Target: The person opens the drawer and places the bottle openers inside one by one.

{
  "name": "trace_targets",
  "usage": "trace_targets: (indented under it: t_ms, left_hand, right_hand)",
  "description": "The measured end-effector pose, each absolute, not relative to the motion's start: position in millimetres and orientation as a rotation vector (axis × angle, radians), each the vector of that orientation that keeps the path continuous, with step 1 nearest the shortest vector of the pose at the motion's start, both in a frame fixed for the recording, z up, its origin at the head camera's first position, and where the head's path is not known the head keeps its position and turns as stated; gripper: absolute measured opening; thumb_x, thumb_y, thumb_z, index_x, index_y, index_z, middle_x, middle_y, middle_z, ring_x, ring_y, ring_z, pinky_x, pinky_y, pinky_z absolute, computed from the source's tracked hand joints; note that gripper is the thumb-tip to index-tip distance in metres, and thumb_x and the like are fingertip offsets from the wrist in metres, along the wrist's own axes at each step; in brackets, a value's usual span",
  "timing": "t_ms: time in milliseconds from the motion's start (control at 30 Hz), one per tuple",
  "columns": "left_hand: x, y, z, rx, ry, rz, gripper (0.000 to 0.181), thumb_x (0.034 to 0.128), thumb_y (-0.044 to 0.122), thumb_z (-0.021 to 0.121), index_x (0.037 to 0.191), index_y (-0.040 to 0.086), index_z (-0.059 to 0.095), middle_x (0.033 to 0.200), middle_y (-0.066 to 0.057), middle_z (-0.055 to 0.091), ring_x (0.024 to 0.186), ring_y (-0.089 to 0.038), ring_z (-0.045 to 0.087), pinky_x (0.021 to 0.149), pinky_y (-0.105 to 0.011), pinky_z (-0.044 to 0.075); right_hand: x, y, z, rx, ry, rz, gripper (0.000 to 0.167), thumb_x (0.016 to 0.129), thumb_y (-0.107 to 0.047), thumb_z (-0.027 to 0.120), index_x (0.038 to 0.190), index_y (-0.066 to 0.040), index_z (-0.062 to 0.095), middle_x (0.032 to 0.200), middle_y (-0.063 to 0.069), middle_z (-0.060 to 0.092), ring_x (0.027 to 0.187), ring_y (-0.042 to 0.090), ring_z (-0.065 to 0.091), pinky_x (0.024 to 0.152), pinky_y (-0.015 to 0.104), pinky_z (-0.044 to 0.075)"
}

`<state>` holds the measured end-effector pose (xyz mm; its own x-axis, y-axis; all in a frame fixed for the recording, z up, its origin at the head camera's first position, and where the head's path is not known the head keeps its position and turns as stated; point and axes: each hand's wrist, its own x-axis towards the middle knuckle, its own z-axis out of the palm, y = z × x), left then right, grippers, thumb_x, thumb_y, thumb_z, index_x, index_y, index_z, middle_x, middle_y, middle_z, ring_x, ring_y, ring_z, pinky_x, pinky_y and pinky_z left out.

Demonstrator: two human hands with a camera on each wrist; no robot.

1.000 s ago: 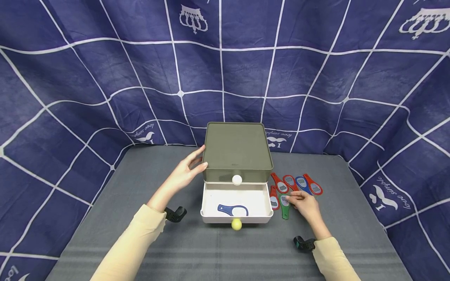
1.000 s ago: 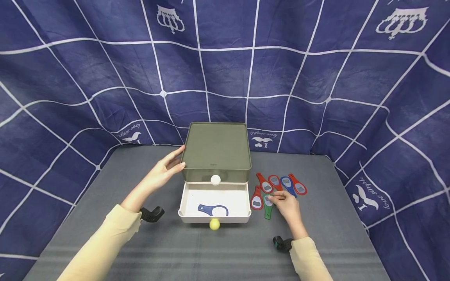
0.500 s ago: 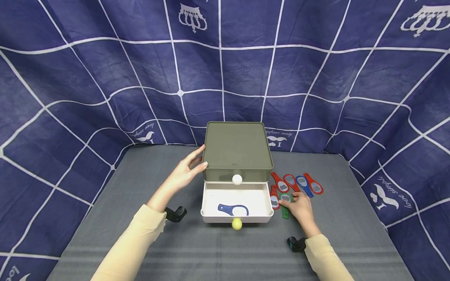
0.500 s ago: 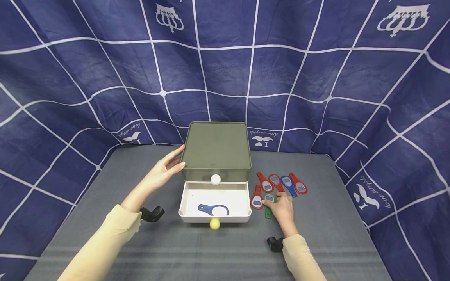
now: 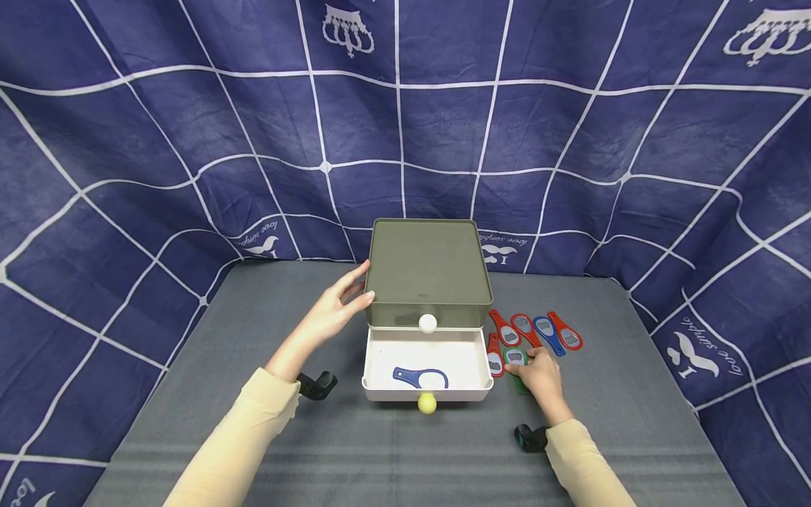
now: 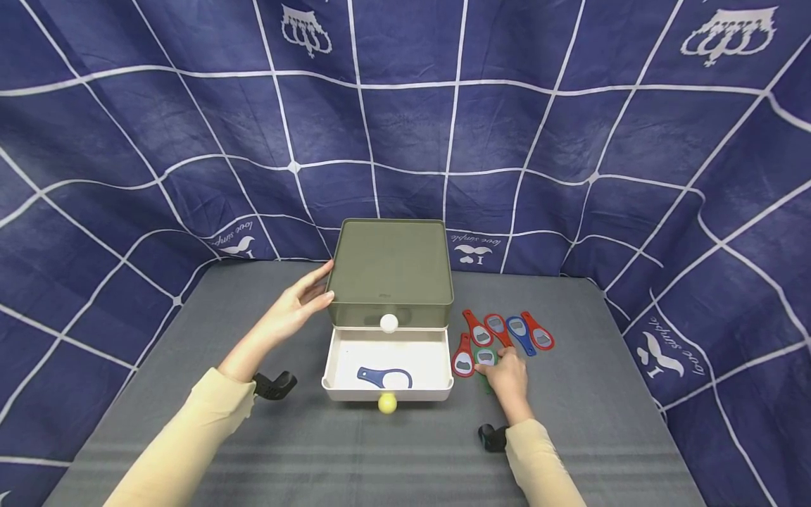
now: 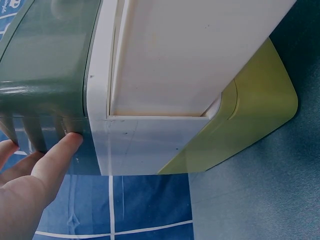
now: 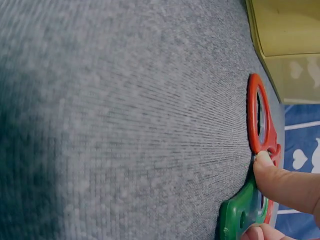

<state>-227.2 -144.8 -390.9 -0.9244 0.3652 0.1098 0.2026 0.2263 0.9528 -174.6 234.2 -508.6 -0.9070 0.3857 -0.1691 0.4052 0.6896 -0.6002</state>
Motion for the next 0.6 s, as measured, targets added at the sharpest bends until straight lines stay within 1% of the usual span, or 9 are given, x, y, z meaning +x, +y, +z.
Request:
trace_targets:
  t_ms: [133, 267, 433, 600]
  left_hand:
    - [-227.3, -144.7, -390.6, 0.551, 2.356, 1.786, 0.066, 0.0993, 0.012, 0.056, 0.157, 0.008, 0.025, 0.165, -0.011, 0.018, 0.146, -0.042, 0.029, 0.115, -0.056, 0.034]
    - [-227.5, -144.5, -390.2, 0.553, 2.358, 1.785, 0.066, 0.0993, 0.012, 0.057, 0.157, 0.008, 0.025, 0.165, -0.011, 0.018, 0.145, -0.042, 0.030, 0.116, -0.056, 0.033]
    - [-227.6, -144.5, -389.9, 0.554, 2.359, 1.786, 0.066, 0.0993, 0.012, 0.057, 0.157, 0.008, 0.025, 0.165, -0.011, 0.018, 0.145, -0.041, 0.031, 0.116, -0.055, 0.033]
    - [-227.8, -145.0, -390.2, 0.552, 2.359, 1.785, 0.066, 0.0991, 0.012, 0.057, 0.157, 0.008, 0.025, 0.165, -0.011, 0.019, 0.145, -0.041, 0.031, 0.116, -0.055, 0.033]
  right_hand:
    - [-172.7, 235.6, -508.8, 0.699, 2.855, -1.019, 0.055, 0.078, -0.021, 0.082, 0.113, 0.010, 0.054, 0.108, 0.032, 0.062, 0.095, 0.043, 0.058, 0.078, 0.051, 0.049]
    - [-169.9, 238.8, -510.6, 0.687, 2.854, -1.065, 0.048, 0.079, -0.019, 0.081, 0.107, 0.008, 0.055, 0.103, 0.029, 0.065, 0.091, 0.039, 0.060, 0.068, 0.042, 0.049]
    - [-165.5, 242.4, -508.8, 0.656, 2.828, -1.158, 0.040, 0.081, -0.015, 0.078, 0.107, 0.007, 0.057, 0.098, 0.025, 0.066, 0.085, 0.034, 0.063, 0.059, 0.032, 0.046]
    - [-160.4, 248.2, -500.9, 0.637, 2.769, -1.229, 0.038, 0.084, -0.017, 0.076, 0.108, 0.007, 0.059, 0.099, 0.026, 0.069, 0.083, 0.032, 0.065, 0.059, 0.030, 0.046]
